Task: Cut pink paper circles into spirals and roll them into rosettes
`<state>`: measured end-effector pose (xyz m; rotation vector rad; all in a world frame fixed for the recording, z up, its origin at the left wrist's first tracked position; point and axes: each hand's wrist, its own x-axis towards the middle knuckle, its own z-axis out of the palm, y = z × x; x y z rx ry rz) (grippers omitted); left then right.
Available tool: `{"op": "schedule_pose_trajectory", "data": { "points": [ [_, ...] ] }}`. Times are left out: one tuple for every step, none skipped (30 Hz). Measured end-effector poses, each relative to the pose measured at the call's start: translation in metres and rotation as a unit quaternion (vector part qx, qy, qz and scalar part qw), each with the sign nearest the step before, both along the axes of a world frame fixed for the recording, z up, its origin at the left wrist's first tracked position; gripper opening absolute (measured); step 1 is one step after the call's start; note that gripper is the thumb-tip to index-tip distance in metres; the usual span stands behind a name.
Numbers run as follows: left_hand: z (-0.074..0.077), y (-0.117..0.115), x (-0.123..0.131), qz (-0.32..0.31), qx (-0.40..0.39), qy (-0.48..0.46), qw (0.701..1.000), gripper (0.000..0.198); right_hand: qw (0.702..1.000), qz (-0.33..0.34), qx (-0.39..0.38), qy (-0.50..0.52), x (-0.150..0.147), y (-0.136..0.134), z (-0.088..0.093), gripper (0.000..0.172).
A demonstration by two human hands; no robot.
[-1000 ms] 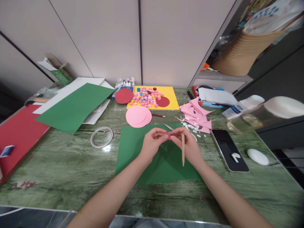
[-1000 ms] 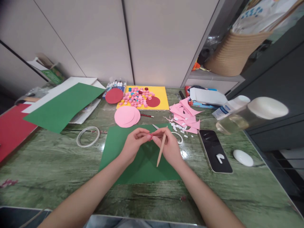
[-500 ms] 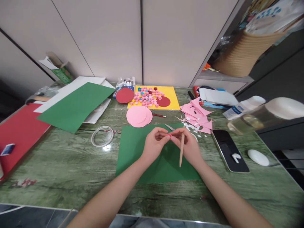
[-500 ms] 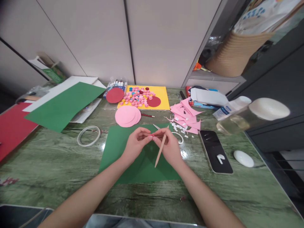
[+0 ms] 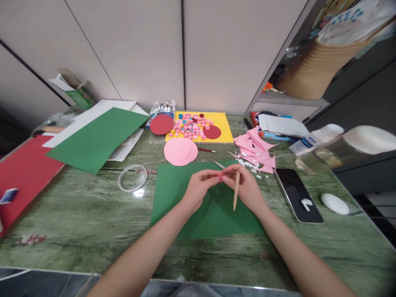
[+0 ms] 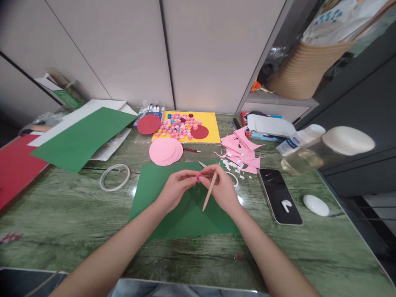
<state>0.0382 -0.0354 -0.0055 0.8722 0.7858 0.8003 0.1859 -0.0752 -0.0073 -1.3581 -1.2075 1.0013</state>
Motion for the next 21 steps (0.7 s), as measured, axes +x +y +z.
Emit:
{"op": "schedule_pose_trajectory", "data": {
  "points": [
    [0.0, 0.0, 0.0, -0.001, 0.008, 0.003, 1.0, 0.018, 1.0, 0.003, -0.002, -0.004, 0.001, 0.0, 0.0, 0.024],
    [-0.001, 0.0, 0.0, -0.003, 0.019, 0.006, 1.0, 0.017, 1.0, 0.005, -0.003, -0.011, 0.002, 0.0, -0.001, 0.025],
    [-0.001, 0.0, 0.0, -0.005, 0.03, 0.009, 1.0, 0.018, 1.0, 0.008, -0.004, -0.018, 0.003, 0.001, -0.001, 0.025],
    [-0.001, 0.0, 0.001, -0.007, 0.04, 0.013, 0.999, 0.018, 1.0, 0.01, -0.005, -0.025, 0.004, 0.001, -0.001, 0.025],
    [-0.001, 0.0, 0.001, -0.008, 0.048, 0.019, 0.999, 0.019, 0.999, 0.012, -0.007, -0.032, 0.004, 0.001, -0.001, 0.024],
    [0.0, -0.001, 0.001, -0.011, 0.054, 0.023, 0.998, 0.019, 0.999, 0.016, -0.009, -0.038, 0.004, 0.001, -0.001, 0.024],
    [0.0, -0.001, 0.0, -0.012, 0.057, 0.024, 0.998, 0.02, 0.999, 0.018, -0.009, -0.041, 0.004, 0.001, 0.0, 0.023],
    [0.001, -0.001, 0.0, -0.012, 0.06, 0.023, 0.998, 0.022, 0.999, 0.019, -0.007, -0.041, 0.004, 0.001, 0.0, 0.022],
    [0.002, -0.002, 0.0, -0.01, 0.061, 0.023, 0.998, 0.023, 0.999, 0.021, -0.006, -0.038, 0.004, 0.0, 0.001, 0.021],
    [0.002, -0.002, 0.0, -0.006, 0.06, 0.023, 0.998, 0.024, 0.999, 0.022, -0.004, -0.033, 0.003, 0.0, 0.001, 0.021],
    [0.003, -0.003, 0.0, 0.001, 0.057, 0.023, 0.998, 0.025, 0.999, 0.022, -0.001, -0.024, 0.003, 0.0, 0.002, 0.021],
    [0.003, -0.004, 0.0, 0.008, 0.054, 0.022, 0.998, 0.025, 1.0, 0.022, 0.001, -0.013, 0.002, 0.0, 0.002, 0.021],
    [0.003, -0.005, 0.0, 0.016, 0.051, 0.018, 0.998, 0.025, 1.0, 0.022, 0.002, -0.002, 0.001, 0.0, 0.003, 0.021],
    [0.003, -0.006, 0.0, 0.025, 0.05, 0.008, 0.998, 0.024, 1.0, 0.022, 0.002, 0.008, 0.0, -0.001, 0.003, 0.022],
    [0.003, -0.007, 0.0, 0.034, 0.051, -0.006, 0.998, 0.024, 1.0, 0.019, 0.003, 0.016, -0.001, -0.001, 0.003, 0.022],
    [0.003, -0.009, 0.0, 0.042, 0.052, -0.022, 0.998, 0.025, 1.0, 0.015, 0.003, 0.022, -0.002, -0.001, 0.004, 0.022],
    [0.002, -0.01, 0.0, 0.051, 0.052, -0.037, 0.997, 0.026, 1.0, 0.011, 0.004, 0.027, -0.004, -0.002, 0.004, 0.022],
    [0.002, -0.012, 0.001, 0.06, 0.05, -0.05, 0.996, 0.027, 0.999, 0.005, 0.006, 0.032, -0.005, -0.002, 0.005, 0.022],
    [0.002, -0.014, 0.002, 0.068, 0.047, -0.061, 0.995, 0.028, 0.999, -0.001, 0.01, 0.037, -0.006, -0.002, 0.006, 0.022],
    [0.003, -0.015, 0.002, 0.074, 0.042, -0.07, 0.994, 0.028, 0.999, -0.007, 0.013, 0.042, -0.007, -0.003, 0.007, 0.022],
    [0.003, -0.016, 0.003, 0.081, 0.036, -0.077, 0.993, 0.027, 0.999, -0.012, 0.015, 0.046, -0.008, -0.003, 0.007, 0.022]
  ]
}}
